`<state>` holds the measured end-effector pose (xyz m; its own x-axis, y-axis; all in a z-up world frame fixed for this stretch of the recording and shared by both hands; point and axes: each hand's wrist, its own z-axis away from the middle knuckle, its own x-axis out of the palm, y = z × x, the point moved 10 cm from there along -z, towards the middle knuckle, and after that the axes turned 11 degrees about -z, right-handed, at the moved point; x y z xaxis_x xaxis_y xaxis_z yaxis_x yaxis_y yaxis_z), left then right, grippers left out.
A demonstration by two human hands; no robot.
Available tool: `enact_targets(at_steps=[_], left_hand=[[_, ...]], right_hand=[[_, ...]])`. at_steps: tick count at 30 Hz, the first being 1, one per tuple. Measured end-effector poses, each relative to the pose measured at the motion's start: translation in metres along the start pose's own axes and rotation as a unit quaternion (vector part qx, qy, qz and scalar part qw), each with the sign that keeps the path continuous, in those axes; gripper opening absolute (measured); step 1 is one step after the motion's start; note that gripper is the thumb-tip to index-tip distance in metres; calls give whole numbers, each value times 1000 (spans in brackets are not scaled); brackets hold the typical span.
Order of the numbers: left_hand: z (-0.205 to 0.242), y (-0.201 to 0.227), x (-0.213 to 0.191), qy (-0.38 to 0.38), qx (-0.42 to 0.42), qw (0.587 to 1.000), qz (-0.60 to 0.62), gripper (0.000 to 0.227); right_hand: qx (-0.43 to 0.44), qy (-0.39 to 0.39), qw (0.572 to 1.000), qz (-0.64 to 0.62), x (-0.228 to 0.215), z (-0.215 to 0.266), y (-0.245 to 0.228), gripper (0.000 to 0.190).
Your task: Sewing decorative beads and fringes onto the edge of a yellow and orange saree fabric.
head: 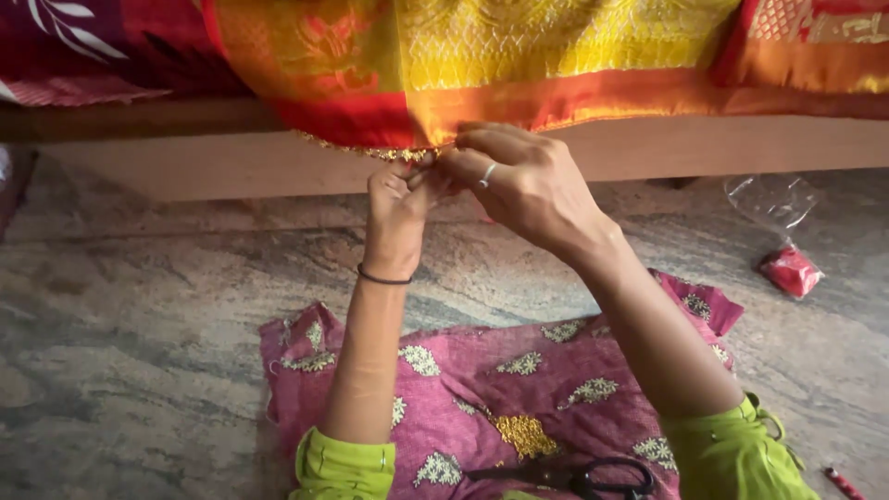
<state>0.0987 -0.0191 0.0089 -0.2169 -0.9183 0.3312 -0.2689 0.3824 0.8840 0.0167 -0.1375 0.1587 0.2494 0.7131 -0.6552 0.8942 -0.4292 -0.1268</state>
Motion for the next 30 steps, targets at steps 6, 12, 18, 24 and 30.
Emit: enact_targets(at_steps=[6, 12, 18, 24, 30], left_hand=[[6, 25, 12, 0, -29, 1000, 5, 23], [1, 7, -2, 30, -37, 998, -28, 18], [-4, 6, -6, 58, 42, 996, -56, 11], [-4, -24, -2, 96, -44, 994, -13, 15], [71, 163, -9, 27, -106, 956, -271, 46]], right_hand=[[-87, -53, 994, 41, -2, 5, -44, 23], [302, -274, 882, 236, -40, 159, 68, 33], [495, -292, 728, 374, -144, 312, 109, 19], [540, -388, 731, 153, -68, 416, 142, 14], [427, -484, 762, 57, 23, 404, 117, 15]])
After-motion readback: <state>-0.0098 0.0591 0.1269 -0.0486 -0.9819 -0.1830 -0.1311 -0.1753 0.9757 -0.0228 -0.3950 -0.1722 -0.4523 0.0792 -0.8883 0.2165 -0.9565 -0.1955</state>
